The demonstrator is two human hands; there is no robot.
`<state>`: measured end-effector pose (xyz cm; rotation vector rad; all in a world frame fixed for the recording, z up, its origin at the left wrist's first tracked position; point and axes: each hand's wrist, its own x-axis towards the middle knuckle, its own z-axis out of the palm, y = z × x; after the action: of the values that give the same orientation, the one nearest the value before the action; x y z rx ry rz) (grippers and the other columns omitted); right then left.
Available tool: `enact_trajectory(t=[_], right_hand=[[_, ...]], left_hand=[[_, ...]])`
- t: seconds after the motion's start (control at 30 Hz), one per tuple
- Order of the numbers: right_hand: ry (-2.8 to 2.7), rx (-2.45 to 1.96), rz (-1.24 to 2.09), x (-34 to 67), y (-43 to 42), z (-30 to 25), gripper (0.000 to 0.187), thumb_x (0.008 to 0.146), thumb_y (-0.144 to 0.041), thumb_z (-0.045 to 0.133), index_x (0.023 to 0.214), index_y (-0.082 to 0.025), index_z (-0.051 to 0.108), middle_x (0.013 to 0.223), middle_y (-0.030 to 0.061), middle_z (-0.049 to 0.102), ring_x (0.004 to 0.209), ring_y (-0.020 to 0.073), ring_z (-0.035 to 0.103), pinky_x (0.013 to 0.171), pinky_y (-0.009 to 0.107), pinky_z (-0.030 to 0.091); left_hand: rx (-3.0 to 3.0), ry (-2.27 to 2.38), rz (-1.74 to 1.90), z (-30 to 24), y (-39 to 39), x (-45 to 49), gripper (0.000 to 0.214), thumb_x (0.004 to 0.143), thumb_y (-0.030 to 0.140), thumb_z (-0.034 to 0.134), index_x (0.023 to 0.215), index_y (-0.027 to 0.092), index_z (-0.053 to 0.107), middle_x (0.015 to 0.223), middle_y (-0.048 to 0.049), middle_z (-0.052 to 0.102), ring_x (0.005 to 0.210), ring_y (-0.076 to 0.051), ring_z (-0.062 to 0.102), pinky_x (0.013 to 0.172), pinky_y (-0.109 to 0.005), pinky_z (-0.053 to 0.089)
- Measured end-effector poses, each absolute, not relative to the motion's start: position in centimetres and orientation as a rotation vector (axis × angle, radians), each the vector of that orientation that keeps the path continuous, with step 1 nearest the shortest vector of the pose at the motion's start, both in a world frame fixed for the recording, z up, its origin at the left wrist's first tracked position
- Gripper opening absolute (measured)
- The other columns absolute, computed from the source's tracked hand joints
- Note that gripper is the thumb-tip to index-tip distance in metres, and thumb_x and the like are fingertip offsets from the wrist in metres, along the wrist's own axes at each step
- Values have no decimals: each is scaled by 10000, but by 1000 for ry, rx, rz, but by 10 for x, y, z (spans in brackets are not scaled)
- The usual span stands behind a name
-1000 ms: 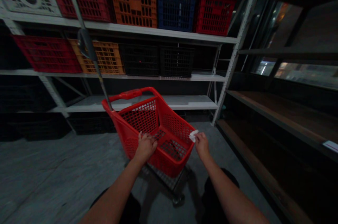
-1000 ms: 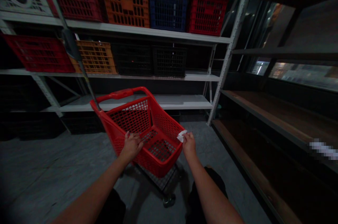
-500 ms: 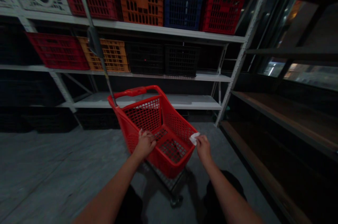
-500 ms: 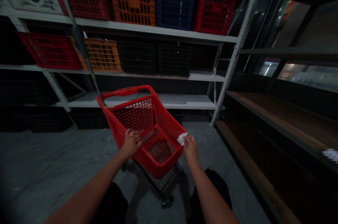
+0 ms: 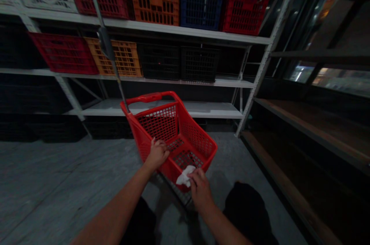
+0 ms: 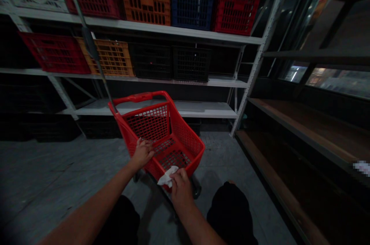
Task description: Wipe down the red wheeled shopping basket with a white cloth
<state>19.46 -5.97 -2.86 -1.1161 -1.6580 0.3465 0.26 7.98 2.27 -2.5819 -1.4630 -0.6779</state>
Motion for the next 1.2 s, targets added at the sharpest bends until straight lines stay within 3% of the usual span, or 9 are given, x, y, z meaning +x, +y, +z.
enact_trajectory(t=[0.4,0.6,0.7,0.77,0.9,1.2], right_hand=[[-1528,-1406,-1,313,48,-15,211,713,-71,426,713,-148,623,740,42,496,695,151,485,683,271,428],[-1529,-1405,81,285,19,-22,226,706,-48,421,746,-159,614,793,59,530,766,168,508,745,294,432],[-1556,-1316,165,256,-8,-28,242,709,-44,427,797,-182,606,857,55,544,833,170,516,776,297,432],[-1578,-1265,211,241,-19,-30,251,711,-39,425,806,-189,603,854,49,540,829,162,520,763,284,437],[-1638,-1214,204,241,-9,-27,261,716,-34,416,807,-183,610,810,39,513,771,146,513,705,253,442],[-1539,-1190,168,262,34,-18,224,732,-74,439,781,-168,636,770,35,534,752,147,505,710,265,425]], left_hand=[[-2605,-1484,-468,34,80,-7,259,766,241,392,618,204,602,791,-7,642,970,-186,475,1011,-525,78],[-2401,-1642,-426,48,45,27,336,834,308,316,877,124,594,1003,-144,582,1063,-274,430,993,-561,100],[-2425,-1644,-397,34,9,71,462,863,409,228,867,122,590,851,-116,622,863,-215,557,907,-437,339],[-2459,-1683,-340,19,-12,94,545,861,460,169,863,123,597,733,-113,632,674,-203,597,691,-372,453],[-2464,-1744,-209,3,-26,99,625,847,499,130,770,115,617,644,-142,633,622,-257,617,547,-354,456],[-2466,-1842,-17,12,-28,51,637,841,514,98,833,166,632,704,-136,664,685,-253,635,599,-363,466]])
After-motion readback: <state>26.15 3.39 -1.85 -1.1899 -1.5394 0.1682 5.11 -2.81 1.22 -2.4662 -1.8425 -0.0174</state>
